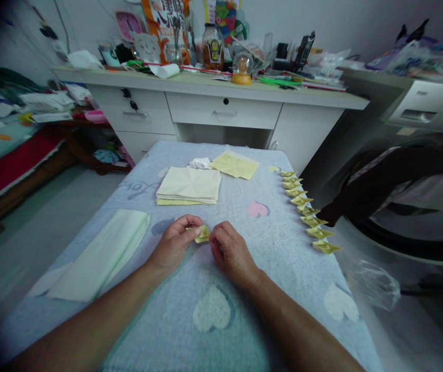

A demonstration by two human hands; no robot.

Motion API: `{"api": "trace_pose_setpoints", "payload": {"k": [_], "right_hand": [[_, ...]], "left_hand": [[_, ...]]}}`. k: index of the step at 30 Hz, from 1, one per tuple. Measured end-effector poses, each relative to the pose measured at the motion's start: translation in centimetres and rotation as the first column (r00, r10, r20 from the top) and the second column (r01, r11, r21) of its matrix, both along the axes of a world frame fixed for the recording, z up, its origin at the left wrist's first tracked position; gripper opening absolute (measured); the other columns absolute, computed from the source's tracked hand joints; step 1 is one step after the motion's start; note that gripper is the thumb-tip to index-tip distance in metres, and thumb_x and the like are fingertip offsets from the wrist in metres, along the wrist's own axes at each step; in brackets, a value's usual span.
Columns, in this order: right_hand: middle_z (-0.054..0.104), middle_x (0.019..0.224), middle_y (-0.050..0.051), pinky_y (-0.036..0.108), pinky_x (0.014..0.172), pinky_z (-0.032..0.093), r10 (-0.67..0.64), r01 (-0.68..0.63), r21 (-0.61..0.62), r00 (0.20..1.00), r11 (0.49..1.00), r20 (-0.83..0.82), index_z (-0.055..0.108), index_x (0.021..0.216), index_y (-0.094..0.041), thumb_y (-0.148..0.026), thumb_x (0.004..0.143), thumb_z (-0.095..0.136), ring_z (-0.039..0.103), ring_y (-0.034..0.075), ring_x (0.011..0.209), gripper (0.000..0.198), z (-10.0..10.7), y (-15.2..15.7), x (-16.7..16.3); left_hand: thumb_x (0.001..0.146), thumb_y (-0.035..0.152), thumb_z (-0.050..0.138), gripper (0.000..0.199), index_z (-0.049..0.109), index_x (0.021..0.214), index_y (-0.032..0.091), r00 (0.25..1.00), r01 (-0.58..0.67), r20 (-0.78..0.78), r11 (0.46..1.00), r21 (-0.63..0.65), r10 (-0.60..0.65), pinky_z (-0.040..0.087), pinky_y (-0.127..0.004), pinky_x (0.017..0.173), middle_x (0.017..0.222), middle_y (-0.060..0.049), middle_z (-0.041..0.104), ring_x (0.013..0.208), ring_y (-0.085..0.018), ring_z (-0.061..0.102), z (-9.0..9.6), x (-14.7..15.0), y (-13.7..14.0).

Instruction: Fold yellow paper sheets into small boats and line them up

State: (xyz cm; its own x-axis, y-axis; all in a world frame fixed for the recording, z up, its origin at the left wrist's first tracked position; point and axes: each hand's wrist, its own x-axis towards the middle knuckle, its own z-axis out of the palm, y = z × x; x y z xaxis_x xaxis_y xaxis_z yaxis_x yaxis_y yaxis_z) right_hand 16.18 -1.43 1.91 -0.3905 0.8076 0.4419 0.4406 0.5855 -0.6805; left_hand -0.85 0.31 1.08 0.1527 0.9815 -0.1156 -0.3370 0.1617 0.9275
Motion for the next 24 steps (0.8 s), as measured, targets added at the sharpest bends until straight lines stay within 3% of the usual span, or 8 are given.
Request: {"api": "trace_pose_setpoints", "payload": {"k": [6,13,16,19,22,24], "right_hand": [[0.05,0.084,0.003,0.029,0.069,0.041,0.013,-0.013,-0.036,1.0,0.999,-0.015,0.048,0.082,-0.021,-0.02,0.089,0.052,0.05,0.016,0.078,0.008,0.14,-0.09,0.18],[0.052,0.082,0.003,0.028,0.066,0.04,-0.057,0.056,-0.019,0.998,0.998,-0.031,0.051,0.089,-0.021,-0.019,0.088,0.054,0.049,0.015,0.075,0.003,-0.49,0.1,0.23],[0.055,0.092,0.004,0.028,0.068,0.043,-0.09,0.071,-0.148,0.988,0.986,-0.129,0.05,0.106,-0.022,-0.02,0.085,0.057,0.052,0.015,0.077,0.022,-0.71,-0.01,0.15],[0.056,0.092,0.003,0.026,0.062,0.043,-0.127,0.027,-0.356,0.956,0.934,-0.263,0.046,0.115,-0.022,-0.027,0.084,0.061,0.051,0.013,0.071,0.035,-0.74,0.08,0.09],[0.055,0.078,0.0,0.025,0.06,0.04,-0.081,-0.078,-0.469,0.948,0.88,-0.308,0.055,0.095,-0.019,-0.037,0.083,0.063,0.048,0.012,0.066,0.022,-0.6,0.38,0.16],[0.053,0.072,-0.001,0.024,0.058,0.037,-0.072,-0.122,-0.512,0.936,0.85,-0.343,0.056,0.086,-0.019,-0.042,0.082,0.064,0.046,0.011,0.064,0.025,-0.56,0.55,0.27]], "left_hand": [[0.075,0.028,0.069,0.024,0.057,0.094,0.018,0.998,0.06,-0.022,0.998,-0.016,-0.06,0.042,-0.026,0.066,0.071,0.0,0.066,0.065,-0.013,0.059,0.44,0.13,-0.19],[0.076,0.028,0.068,0.023,0.058,0.094,0.017,0.996,0.075,-0.054,0.997,0.033,-0.073,0.042,-0.025,0.068,0.073,0.0,0.066,0.068,-0.013,0.06,0.36,0.41,-0.28],[0.077,0.028,0.067,0.022,0.058,0.094,0.017,0.997,0.071,-0.038,0.997,0.043,-0.069,0.043,-0.025,0.069,0.076,0.0,0.065,0.07,-0.013,0.06,0.05,0.41,-0.18],[0.077,0.028,0.069,0.022,0.059,0.093,0.017,0.997,0.07,-0.039,0.996,0.054,-0.068,0.043,-0.024,0.068,0.079,0.0,0.064,0.07,-0.012,0.059,0.0,0.46,-0.16],[0.073,0.029,0.072,0.024,0.06,0.091,0.017,0.996,0.077,-0.042,0.995,0.056,-0.075,0.044,-0.023,0.068,0.079,0.0,0.062,0.071,-0.012,0.059,0.26,0.51,-0.23],[0.071,0.029,0.075,0.028,0.061,0.091,0.017,0.995,0.096,-0.037,0.995,0.038,-0.094,0.044,-0.023,0.067,0.079,0.0,0.063,0.071,-0.012,0.059,0.48,0.52,-0.28]]}}
